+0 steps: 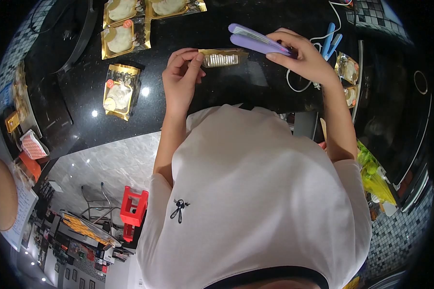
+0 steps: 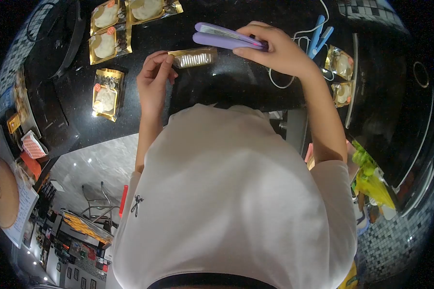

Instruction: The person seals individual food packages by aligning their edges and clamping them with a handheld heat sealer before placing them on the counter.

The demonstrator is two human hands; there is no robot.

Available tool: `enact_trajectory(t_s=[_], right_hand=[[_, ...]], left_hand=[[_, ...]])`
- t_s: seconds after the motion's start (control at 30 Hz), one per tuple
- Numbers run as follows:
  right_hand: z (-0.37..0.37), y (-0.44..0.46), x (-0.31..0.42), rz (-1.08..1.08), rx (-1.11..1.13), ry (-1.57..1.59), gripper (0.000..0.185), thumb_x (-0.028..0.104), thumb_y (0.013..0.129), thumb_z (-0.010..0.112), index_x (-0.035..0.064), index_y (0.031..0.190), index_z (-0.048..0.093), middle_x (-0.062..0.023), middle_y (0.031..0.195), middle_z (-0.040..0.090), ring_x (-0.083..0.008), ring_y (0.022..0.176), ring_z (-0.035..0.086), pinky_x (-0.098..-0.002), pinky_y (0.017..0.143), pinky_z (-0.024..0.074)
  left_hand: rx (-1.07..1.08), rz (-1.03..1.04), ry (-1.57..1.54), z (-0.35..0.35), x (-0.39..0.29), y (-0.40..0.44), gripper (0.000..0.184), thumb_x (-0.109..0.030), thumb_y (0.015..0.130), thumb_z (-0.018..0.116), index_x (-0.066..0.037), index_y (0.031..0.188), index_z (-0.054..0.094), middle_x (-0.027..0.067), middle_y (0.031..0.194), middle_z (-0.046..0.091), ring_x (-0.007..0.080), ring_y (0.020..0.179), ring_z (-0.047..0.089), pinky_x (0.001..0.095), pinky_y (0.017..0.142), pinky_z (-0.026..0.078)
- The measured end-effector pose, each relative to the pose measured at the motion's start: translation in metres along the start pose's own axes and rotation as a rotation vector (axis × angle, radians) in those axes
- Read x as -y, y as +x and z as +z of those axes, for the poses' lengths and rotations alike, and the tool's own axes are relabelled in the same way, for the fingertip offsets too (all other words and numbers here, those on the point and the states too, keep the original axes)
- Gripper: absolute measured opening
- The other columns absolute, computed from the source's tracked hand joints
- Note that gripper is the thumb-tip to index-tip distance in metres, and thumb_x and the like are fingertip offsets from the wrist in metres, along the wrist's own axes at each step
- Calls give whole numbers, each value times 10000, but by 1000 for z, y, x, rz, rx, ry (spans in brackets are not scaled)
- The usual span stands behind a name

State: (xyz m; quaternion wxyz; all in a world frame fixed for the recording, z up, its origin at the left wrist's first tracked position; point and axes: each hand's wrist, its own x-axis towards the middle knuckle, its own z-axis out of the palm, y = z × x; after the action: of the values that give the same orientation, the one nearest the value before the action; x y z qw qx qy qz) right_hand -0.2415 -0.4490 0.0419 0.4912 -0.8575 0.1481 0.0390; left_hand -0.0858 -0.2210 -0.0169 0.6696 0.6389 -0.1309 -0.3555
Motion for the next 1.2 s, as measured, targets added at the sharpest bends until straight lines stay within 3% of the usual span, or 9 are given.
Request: enact_trajectory(t_s=[0.4,0.53,0.63,0.73,0.77,0.87,1.0,1.13,1.2], right_hand=[[13,1,23,-84,-33,-348,302,182,771,698,37,1019,604,-83,943,584,-277,761,606,-318,661,480],[12,1,21,-101,-58,-294,289,172,770,702,43,1011,607,-75,934,576,-257,757,597,-307,662,472],[11,3,11,-106,-102,-206,317,148,766,708,38,1039,594,-74,934,560,-221,791,576,-280,698,451],[-2,2,-4,-97,-266,-101,340,122,791,710,10,1083,576,-40,968,516,-128,850,537,-236,749,411],[-4,-1,-7,-83,-334,-73,342,125,797,709,13,1092,578,-32,959,512,-117,846,534,-232,749,409],[-1,-11,-24,36,-510,87,358,230,778,739,21,1044,624,-32,900,548,-124,828,523,-243,734,404],[18,-24,-36,166,-563,183,405,255,775,745,-8,1058,623,-24,898,540,-110,818,520,-226,712,401],[33,-32,-28,327,-566,329,434,270,789,733,-29,1078,609,-27,917,558,-91,747,553,-205,616,430],[36,-35,-29,373,-585,371,451,281,788,733,-29,1088,603,-35,923,578,-85,723,564,-199,589,439]], left_hand=[[-16,15,27,1,0,1,104,-67,869,625,12,935,639,89,1084,562,95,652,558,214,555,430],[-9,29,74,0,-1,0,82,-58,873,616,4,925,630,83,1070,567,94,703,560,215,609,438],[-31,348,284,-4,2,3,67,-50,873,614,-2,919,621,71,1039,575,93,738,552,216,659,442],[-209,446,439,-11,-8,-10,39,-37,870,611,-8,897,616,52,966,589,89,767,542,215,699,442],[-305,479,487,-13,-10,-12,28,-35,853,628,-17,842,610,33,850,591,81,737,527,213,661,431],[-304,662,822,-22,-12,-20,65,-38,788,673,-46,808,611,42,781,584,172,654,506,299,603,410],[-119,761,1075,-5,-7,-15,126,-49,713,722,-73,799,633,60,758,590,245,669,534,348,655,434],[-14,676,939,27,13,-6,73,-108,742,716,-67,758,658,64,754,634,289,717,564,391,672,450],[3,795,903,21,9,11,87,-98,746,692,-57,807,645,75,771,609,285,736,551,383,662,434]])
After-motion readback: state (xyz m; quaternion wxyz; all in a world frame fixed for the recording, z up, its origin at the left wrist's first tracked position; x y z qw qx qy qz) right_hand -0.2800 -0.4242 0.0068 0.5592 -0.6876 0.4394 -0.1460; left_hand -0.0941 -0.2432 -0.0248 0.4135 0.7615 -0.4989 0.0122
